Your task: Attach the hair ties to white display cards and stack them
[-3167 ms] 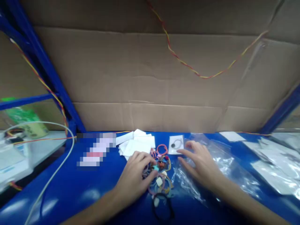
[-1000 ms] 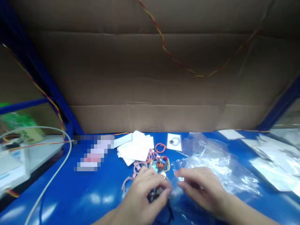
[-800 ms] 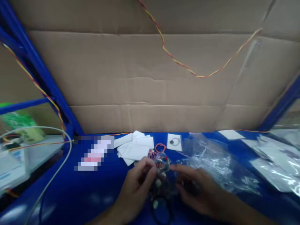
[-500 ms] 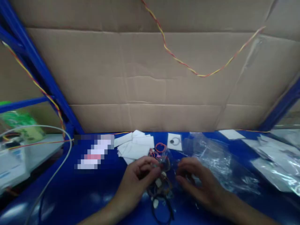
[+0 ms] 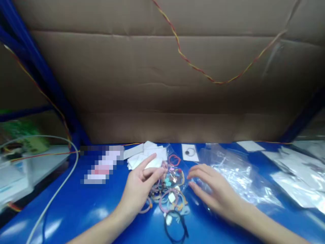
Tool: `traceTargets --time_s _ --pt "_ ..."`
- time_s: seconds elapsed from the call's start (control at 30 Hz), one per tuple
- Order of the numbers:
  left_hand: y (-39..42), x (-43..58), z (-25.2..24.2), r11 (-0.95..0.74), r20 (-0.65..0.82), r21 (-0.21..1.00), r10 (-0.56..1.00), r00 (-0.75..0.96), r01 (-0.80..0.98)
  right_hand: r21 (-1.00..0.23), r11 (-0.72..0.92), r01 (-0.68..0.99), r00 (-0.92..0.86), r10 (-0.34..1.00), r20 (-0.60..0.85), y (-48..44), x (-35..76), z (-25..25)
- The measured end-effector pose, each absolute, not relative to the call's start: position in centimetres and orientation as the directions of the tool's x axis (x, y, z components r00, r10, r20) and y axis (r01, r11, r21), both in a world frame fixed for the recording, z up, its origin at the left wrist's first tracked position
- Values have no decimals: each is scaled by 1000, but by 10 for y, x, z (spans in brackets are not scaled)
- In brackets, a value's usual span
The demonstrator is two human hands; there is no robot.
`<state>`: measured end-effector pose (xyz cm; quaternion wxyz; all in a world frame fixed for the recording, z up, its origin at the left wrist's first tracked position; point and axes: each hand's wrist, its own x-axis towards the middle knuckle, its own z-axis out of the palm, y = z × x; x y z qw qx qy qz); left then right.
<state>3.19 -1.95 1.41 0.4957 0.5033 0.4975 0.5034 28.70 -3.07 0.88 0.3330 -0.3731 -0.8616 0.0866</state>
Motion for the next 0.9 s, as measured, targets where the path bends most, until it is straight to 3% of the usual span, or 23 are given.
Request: traceTargets --time_s 0.17,0.4,0.73,0.9 --pt "-18 30 19 4 -3 1000 999 -48 19 -362 703 612 -525 704 478 -28 288 6" --pt "-19 31 23 11 -15 998 998 -59 -56 -354 700 621 -676 706 211 -32 289 10" --pt "-21 32 21 -72 73 997 996 -57 19 -345 687 640 -639 725 258 -33 286 11" --pt "-23 34 20 -69 69 997 997 -30 25 -310 704 639 -700 699 143 -31 283 8"
